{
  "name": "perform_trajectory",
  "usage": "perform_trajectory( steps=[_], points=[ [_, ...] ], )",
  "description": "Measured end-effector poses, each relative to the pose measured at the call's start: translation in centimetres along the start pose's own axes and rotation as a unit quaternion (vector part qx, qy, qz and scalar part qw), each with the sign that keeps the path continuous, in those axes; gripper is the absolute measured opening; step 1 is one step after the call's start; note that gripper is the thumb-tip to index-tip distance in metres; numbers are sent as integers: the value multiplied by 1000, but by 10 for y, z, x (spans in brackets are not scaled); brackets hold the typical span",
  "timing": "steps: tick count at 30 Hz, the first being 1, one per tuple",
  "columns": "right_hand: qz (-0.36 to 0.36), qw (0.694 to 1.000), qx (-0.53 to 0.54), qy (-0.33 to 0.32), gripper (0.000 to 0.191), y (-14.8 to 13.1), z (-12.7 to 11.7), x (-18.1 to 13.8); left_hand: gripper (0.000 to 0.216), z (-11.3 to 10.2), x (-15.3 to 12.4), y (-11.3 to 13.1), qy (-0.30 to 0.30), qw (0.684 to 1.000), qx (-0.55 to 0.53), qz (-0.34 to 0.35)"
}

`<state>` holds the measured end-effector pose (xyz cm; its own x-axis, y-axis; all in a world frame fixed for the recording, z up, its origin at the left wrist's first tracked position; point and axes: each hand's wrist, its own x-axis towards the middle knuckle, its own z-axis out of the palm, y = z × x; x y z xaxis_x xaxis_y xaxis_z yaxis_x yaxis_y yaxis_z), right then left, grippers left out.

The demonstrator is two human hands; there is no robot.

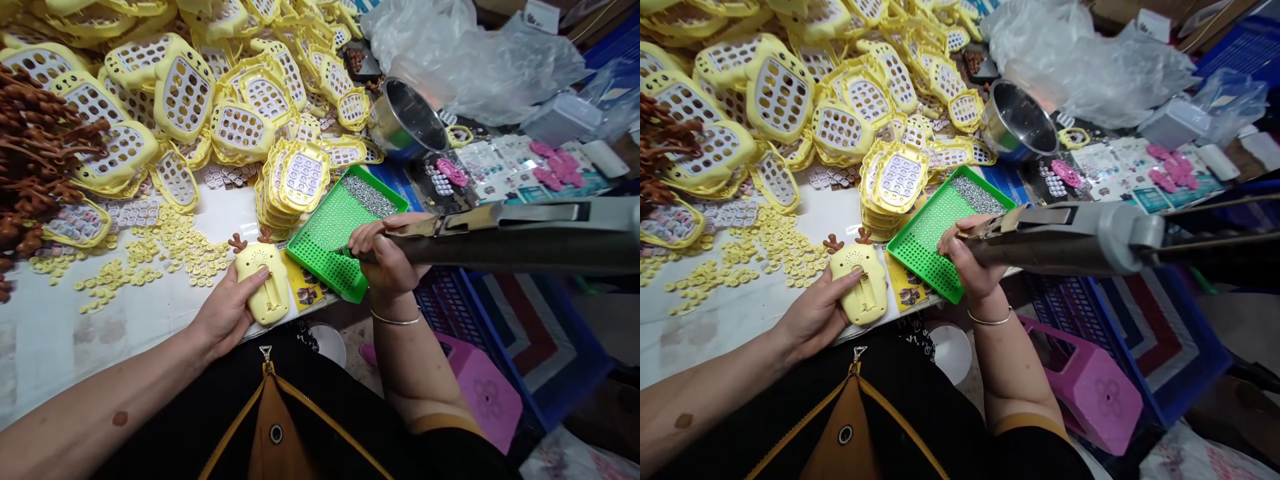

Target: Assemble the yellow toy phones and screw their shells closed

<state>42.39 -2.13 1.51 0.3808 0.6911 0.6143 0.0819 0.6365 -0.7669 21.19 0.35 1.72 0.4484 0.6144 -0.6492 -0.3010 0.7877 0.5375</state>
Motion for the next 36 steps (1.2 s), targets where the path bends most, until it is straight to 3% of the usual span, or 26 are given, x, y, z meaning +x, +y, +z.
perform_trajectory(
  steps=[4, 9, 14, 15, 17, 20, 23, 31, 36],
  points=[
    [-7, 1000, -7, -22, 18, 2, -3, -4, 42, 0, -1, 0, 4, 1000, -5, 0],
    [-1, 1000, -19, -3, 19, 4, -2, -4, 44, 1, -1, 0, -4, 1000, -7, 5],
    [-11, 999, -26, 32, 5, -32, 16, -11, 45, 1, -1, -3, -4, 999, -22, 28],
    [11, 999, -33, 16, 12, -43, 22, -16, 46, 1, 0, -5, -8, 999, -24, 33],
    [22, 1000, 4, 9, 2, -62, 33, -26, 47, 1, 1, -8, -12, 999, -28, 42],
    [56, 992, 65, -89, 19, -77, 50, -41, 46, 0, 2, -12, -13, 998, -31, 58],
    [43, 982, 109, -147, 22, -75, 62, -50, 47, -1, 2, -16, -21, 996, -34, 77],
    [62, 983, 112, -132, 28, -64, 74, -59, 39, -4, 2, -19, -21, 995, -37, 93],
    [26, 983, 86, -158, 17, -61, 84, -59, 36, -3, 1, -20, -15, 995, -40, 91]
  ],
)
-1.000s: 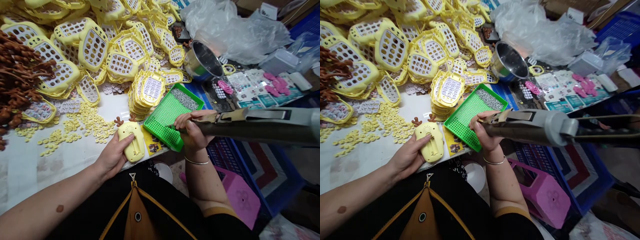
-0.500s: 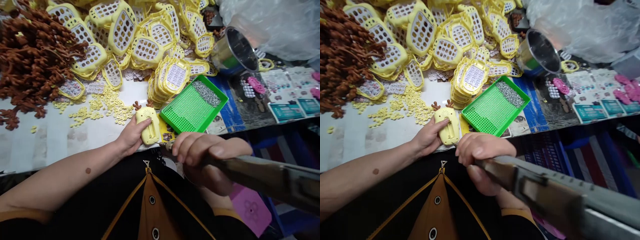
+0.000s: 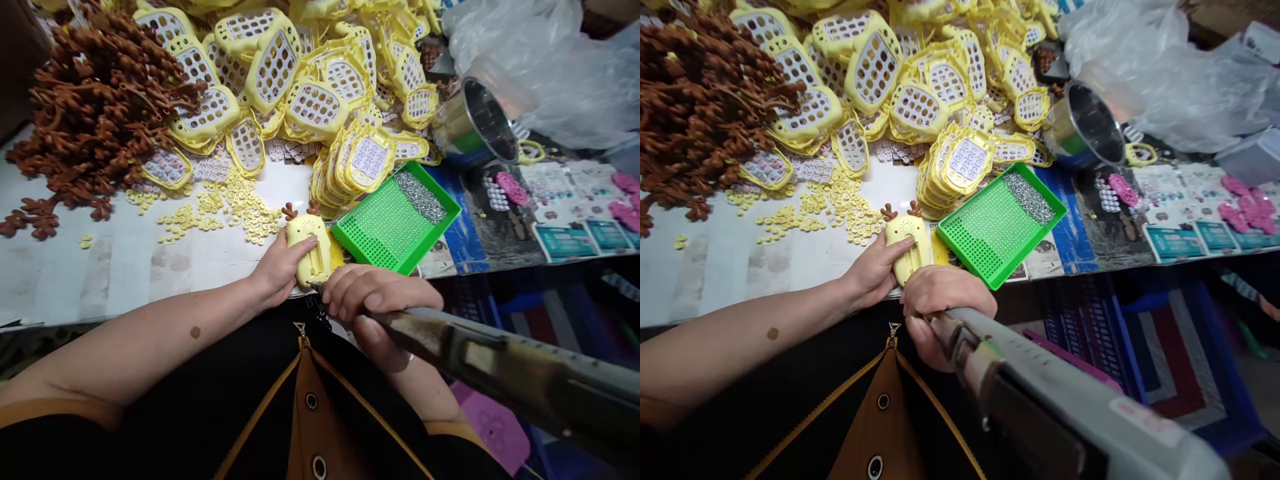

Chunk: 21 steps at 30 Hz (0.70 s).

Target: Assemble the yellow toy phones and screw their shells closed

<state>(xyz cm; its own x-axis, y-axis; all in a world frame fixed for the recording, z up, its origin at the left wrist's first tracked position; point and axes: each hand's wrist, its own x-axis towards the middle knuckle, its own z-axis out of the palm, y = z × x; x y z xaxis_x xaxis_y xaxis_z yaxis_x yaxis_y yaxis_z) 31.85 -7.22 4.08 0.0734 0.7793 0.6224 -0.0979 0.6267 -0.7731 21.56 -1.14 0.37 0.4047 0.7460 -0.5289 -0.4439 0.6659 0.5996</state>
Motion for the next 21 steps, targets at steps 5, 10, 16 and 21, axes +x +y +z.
perform_trajectory(
  steps=[5, 10, 16, 21],
  points=[
    [1, 997, -21, -77, 19, 0, 5, 7, 39, 0, -1, 0, 9, 1000, -4, -7],
    [24, 999, 12, -37, 18, 4, 4, 6, 36, -2, 0, 0, -3, 1000, 4, 2],
    [3, 999, 44, -3, 15, 3, 3, -4, 38, -4, 1, -4, -18, 999, 23, 17],
    [-24, 994, 12, 105, 31, -23, 0, -5, 37, -10, -8, 14, -46, 999, 1, 16]
  ],
)
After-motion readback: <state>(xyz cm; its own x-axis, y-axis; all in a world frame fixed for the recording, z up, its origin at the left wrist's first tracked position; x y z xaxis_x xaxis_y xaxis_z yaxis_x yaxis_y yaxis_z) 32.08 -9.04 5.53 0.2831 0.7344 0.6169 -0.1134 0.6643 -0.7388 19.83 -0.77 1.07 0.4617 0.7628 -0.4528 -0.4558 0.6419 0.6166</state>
